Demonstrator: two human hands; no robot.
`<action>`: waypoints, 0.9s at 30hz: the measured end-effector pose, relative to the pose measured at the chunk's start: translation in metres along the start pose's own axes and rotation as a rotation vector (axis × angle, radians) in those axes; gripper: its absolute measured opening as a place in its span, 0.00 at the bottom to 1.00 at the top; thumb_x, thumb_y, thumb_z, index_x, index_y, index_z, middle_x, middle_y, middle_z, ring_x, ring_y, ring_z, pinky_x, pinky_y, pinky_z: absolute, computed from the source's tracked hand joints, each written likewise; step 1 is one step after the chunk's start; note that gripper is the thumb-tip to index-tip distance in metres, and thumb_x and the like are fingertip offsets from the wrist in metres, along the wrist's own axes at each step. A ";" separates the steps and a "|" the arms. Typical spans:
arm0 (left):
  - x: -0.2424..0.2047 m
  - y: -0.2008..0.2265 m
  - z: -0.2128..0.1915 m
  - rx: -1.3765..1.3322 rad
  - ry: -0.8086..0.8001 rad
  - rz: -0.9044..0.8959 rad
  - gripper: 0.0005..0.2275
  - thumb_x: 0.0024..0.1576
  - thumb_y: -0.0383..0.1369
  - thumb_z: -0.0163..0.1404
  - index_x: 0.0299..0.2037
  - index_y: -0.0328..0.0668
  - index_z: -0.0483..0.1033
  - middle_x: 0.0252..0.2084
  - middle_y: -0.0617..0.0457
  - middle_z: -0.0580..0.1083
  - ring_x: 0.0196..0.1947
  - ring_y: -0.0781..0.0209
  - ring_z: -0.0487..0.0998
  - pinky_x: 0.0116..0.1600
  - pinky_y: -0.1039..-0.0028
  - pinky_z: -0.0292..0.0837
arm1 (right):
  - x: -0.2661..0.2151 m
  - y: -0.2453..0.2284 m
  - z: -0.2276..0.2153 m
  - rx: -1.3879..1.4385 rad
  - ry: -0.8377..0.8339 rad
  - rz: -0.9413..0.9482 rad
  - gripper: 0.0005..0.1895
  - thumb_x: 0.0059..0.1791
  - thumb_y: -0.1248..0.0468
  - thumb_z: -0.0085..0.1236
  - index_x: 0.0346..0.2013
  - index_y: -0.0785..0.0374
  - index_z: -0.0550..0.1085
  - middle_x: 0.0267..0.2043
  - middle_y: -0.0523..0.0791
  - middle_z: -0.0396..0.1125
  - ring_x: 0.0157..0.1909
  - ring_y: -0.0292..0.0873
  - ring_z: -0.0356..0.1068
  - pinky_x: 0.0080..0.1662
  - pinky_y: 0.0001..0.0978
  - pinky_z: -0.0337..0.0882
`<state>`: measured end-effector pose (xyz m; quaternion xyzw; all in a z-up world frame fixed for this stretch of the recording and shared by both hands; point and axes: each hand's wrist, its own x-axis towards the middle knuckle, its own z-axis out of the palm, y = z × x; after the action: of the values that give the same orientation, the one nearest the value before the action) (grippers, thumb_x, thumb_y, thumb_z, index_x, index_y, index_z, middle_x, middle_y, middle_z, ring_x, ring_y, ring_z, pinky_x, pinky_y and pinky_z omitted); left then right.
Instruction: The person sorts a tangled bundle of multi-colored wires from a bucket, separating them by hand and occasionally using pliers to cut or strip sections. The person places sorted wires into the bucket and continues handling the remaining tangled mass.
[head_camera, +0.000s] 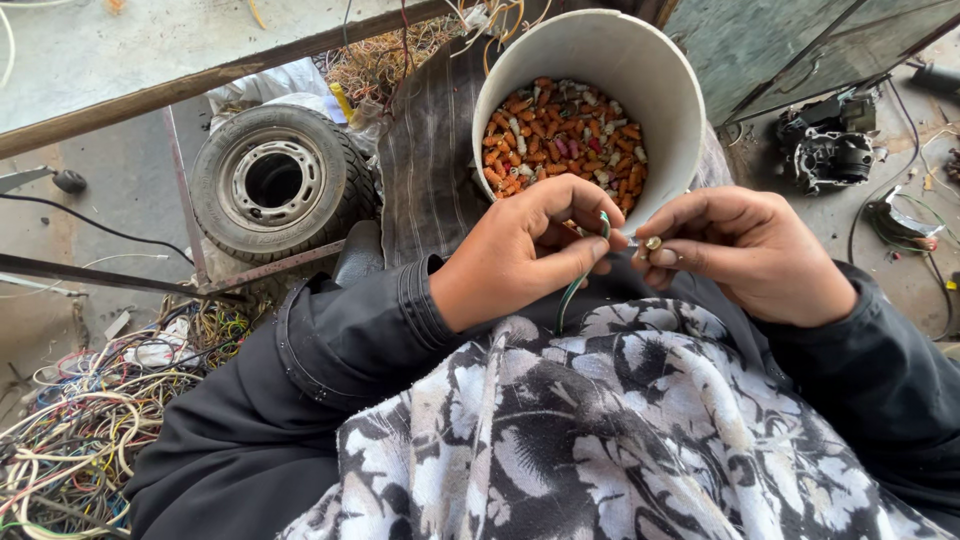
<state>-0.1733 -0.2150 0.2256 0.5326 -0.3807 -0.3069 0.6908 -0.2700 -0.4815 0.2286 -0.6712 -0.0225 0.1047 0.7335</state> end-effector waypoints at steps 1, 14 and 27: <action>0.000 0.000 0.000 -0.022 -0.007 -0.024 0.10 0.65 0.22 0.49 0.55 0.35 0.70 0.50 0.52 0.78 0.47 0.69 0.80 0.51 0.79 0.78 | 0.000 0.000 0.004 0.004 0.028 -0.011 0.13 0.51 0.75 0.55 0.51 0.76 0.74 0.44 0.53 0.76 0.43 0.43 0.77 0.47 0.35 0.79; -0.002 0.017 -0.006 0.490 0.066 0.202 0.06 0.59 0.24 0.58 0.45 0.39 0.78 0.42 0.54 0.78 0.42 0.66 0.82 0.49 0.76 0.78 | 0.003 0.002 0.044 -0.276 0.116 -0.193 0.11 0.53 0.76 0.55 0.50 0.73 0.72 0.44 0.49 0.75 0.45 0.38 0.77 0.48 0.28 0.79; -0.097 0.021 -0.187 0.916 0.731 0.032 0.05 0.58 0.28 0.60 0.41 0.39 0.79 0.37 0.53 0.80 0.35 0.64 0.82 0.42 0.74 0.75 | 0.036 -0.015 0.046 -1.469 0.257 -0.593 0.17 0.50 0.74 0.53 0.52 0.60 0.77 0.51 0.47 0.75 0.58 0.48 0.73 0.68 0.46 0.59</action>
<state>-0.0639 -0.0349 0.1998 0.8424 -0.2195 0.1031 0.4811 -0.2412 -0.4308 0.2438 -0.9553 -0.1786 -0.2142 0.0982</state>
